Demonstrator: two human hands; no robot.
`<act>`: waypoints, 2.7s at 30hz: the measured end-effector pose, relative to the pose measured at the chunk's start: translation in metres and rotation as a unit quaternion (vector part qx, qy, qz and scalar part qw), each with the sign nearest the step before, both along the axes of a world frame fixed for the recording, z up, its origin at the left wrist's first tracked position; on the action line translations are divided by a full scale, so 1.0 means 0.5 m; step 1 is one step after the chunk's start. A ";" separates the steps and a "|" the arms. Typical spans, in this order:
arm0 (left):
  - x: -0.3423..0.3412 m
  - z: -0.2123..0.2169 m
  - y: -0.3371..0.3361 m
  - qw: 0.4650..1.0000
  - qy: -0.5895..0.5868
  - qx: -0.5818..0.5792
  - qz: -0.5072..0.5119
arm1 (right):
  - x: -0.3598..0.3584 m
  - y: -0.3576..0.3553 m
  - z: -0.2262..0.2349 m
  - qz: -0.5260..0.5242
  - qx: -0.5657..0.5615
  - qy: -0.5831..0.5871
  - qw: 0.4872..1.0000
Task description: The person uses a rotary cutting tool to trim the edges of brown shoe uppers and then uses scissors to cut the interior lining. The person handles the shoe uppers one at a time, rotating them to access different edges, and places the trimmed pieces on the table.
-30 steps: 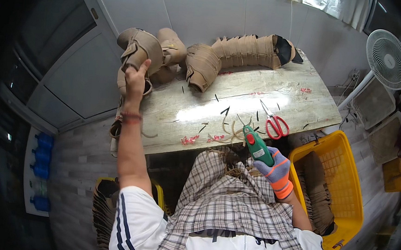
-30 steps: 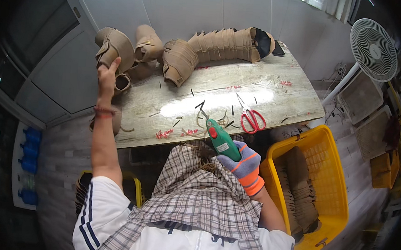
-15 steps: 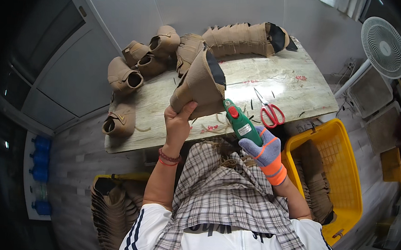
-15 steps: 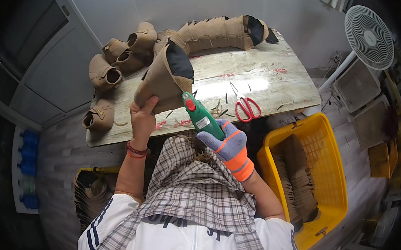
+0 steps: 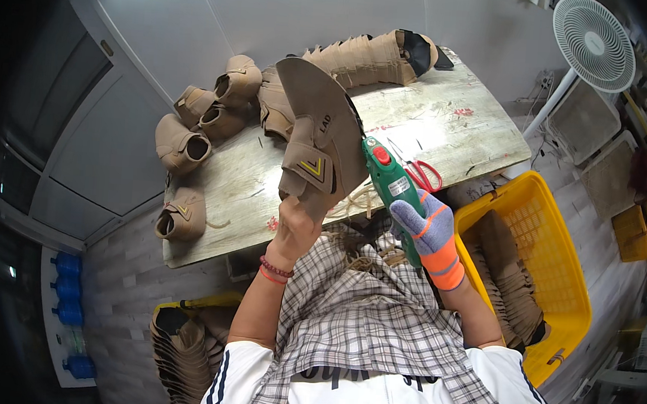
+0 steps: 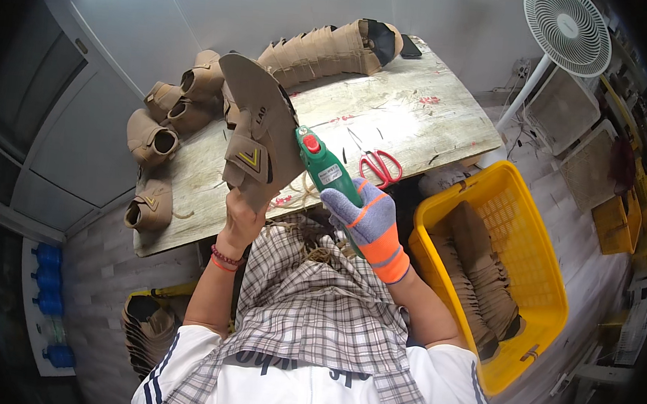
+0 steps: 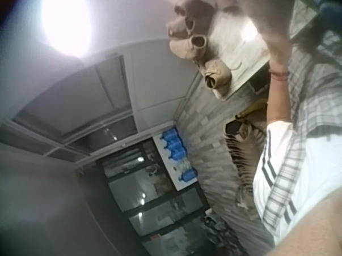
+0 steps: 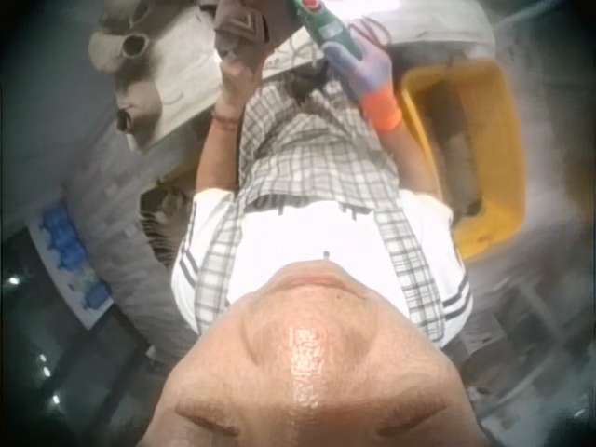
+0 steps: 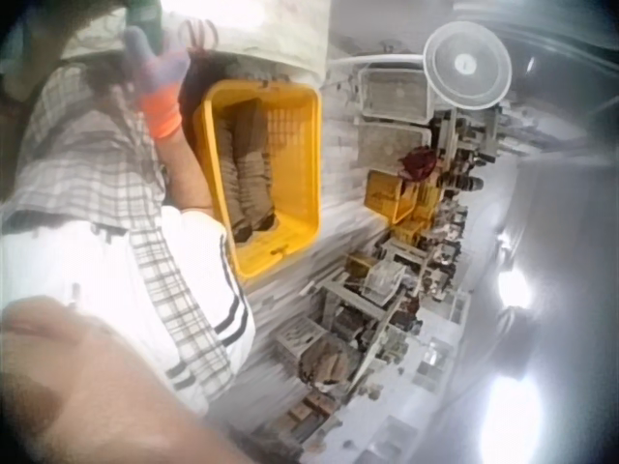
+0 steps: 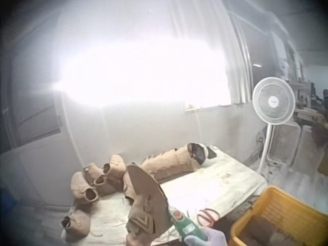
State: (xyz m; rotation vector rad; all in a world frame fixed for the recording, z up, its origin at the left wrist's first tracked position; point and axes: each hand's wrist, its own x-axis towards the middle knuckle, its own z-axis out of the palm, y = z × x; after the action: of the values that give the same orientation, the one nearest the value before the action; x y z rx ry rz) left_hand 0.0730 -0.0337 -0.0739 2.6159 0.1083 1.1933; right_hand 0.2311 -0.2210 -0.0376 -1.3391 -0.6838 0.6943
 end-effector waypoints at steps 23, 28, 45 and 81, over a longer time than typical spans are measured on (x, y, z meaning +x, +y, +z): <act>-0.127 0.089 0.130 0.439 -0.235 -0.827 -0.260 | 0.045 -0.075 -0.100 -0.074 -0.074 -0.305 0.947; -0.158 0.041 0.178 0.336 -0.232 -0.882 -0.235 | 0.040 -0.073 -0.124 -0.054 -0.052 -0.446 0.892; -0.130 0.005 0.186 0.279 -0.225 -0.899 -0.253 | 0.027 -0.053 -0.058 -0.017 -0.025 -0.486 0.873; -0.197 0.076 0.205 0.906 0.226 -0.216 0.284 | 0.012 -0.081 -0.148 -0.042 -0.001 -0.276 0.960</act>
State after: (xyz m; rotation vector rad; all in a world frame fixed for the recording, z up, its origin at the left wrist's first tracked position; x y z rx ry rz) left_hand -0.0257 0.0687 -0.0357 2.4481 1.1491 0.5586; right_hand 0.2373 -0.2613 -0.1116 -1.5681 -1.0609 0.2442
